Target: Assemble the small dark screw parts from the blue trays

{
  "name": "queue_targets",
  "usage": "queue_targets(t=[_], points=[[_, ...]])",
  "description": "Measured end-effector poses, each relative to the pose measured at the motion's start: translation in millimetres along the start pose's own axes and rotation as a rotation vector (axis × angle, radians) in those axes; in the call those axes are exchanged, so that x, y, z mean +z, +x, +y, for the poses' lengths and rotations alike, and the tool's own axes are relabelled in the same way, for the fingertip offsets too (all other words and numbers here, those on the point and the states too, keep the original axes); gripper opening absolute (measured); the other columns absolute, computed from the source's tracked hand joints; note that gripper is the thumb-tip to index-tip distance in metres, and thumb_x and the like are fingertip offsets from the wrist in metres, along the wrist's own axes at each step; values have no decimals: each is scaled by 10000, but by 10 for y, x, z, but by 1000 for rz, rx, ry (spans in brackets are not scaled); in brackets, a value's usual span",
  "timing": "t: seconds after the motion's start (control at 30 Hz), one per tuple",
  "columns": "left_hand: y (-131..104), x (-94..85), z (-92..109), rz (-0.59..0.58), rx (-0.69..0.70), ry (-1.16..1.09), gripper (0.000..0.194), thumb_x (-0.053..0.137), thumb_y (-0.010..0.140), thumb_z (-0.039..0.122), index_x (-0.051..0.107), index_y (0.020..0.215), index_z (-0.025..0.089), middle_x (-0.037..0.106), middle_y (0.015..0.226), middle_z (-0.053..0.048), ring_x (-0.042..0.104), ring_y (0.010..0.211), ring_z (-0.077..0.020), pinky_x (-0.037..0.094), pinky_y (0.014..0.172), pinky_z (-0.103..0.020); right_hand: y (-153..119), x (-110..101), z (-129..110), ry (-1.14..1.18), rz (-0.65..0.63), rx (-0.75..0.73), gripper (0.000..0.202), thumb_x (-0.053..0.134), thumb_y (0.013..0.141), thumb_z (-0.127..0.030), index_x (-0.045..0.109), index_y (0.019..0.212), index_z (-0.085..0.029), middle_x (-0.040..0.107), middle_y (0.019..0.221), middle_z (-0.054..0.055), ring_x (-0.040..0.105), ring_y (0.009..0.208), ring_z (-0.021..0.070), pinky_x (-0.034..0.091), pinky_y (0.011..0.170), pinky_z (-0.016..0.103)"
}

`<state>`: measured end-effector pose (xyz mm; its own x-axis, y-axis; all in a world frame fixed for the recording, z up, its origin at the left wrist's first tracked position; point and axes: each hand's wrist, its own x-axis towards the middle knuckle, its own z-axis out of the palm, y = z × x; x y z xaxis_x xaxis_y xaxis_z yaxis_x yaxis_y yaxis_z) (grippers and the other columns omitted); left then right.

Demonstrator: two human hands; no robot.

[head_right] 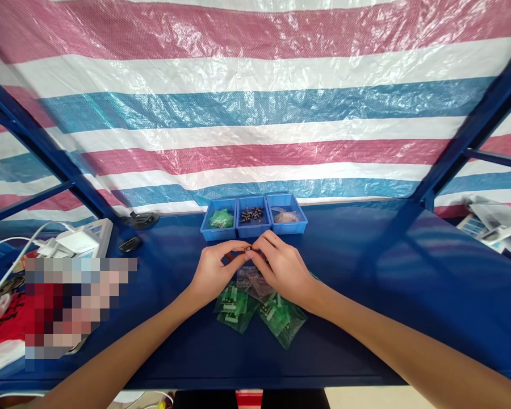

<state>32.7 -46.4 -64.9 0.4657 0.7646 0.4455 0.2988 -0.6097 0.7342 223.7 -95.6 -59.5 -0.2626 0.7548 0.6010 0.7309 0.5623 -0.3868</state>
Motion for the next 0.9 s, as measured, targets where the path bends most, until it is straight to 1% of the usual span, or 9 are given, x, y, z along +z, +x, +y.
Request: queue_targets(t=[0.1,0.2,0.3,0.43,0.57,0.67,0.77,0.83,0.9], points=[[18,-21,-2,-5,-29,-5,192,626,972,321,747,1088,227,778,1062,-15,722,921,-195,541,765,-265,-1,6,29,18,-10,4,136,422,1055,-239,553,1089,-217,622,978,69,624,811,200,496,710,331],[32,-47,2,-81,1,10,233,534,1027,335,731,1044,213,765,970,-12,707,884,-180,507,783,-265,-1,23,62,49,-41,-11,182,431,1048,-206,530,1200,-224,636,1084,85,647,930,213,513,777,338],[26,-53,16,-140,45,62,337,435,1067,350,687,911,190,704,846,-10,663,808,-160,461,746,-263,9,35,74,58,-54,-33,145,449,1047,-215,560,1139,-224,641,1062,82,642,940,217,509,798,342],[0,-60,50,-165,56,187,410,379,1079,399,623,830,183,632,770,-10,596,723,-152,407,665,-273,1,23,38,83,-83,-47,130,451,1049,-226,578,1026,-218,626,933,53,612,799,189,483,697,319],[16,-123,56,-131,92,311,344,424,1061,417,653,916,204,638,755,-3,595,731,-163,391,647,-277,19,-21,27,53,-80,-50,132,450,1045,-236,577,1015,-212,622,921,55,609,779,190,491,684,323],[58,-196,3,-62,87,314,250,476,1040,396,645,1097,221,671,812,2,622,752,-160,412,641,-264,201,-46,136,-105,-51,-64,171,434,1041,-250,598,1032,-202,641,1001,96,633,893,236,527,771,368],[90,-250,-78,-48,95,380,206,490,1026,335,638,1114,222,670,840,2,619,730,-151,421,633,-260,506,-37,319,-262,-31,-57,237,419,1036,-265,641,1056,-182,656,1089,136,622,1069,298,522,937,444],[98,-270,-120,-77,110,434,187,484,1020,296,644,1083,222,661,864,-1,612,721,-146,424,633,-262,649,-31,409,-325,-70,-15,289,441,1024,-282,629,1198,-149,620,1243,179,577,1205,347,490,1026,502],[99,-279,-141,-118,129,477,186,474,1017,274,648,1057,222,652,902,-9,618,746,-147,430,642,-262,656,-52,419,-328,-141,0,421,488,1004,-319,533,1381,-138,507,1430,213,493,1333,387,468,1064,547]])
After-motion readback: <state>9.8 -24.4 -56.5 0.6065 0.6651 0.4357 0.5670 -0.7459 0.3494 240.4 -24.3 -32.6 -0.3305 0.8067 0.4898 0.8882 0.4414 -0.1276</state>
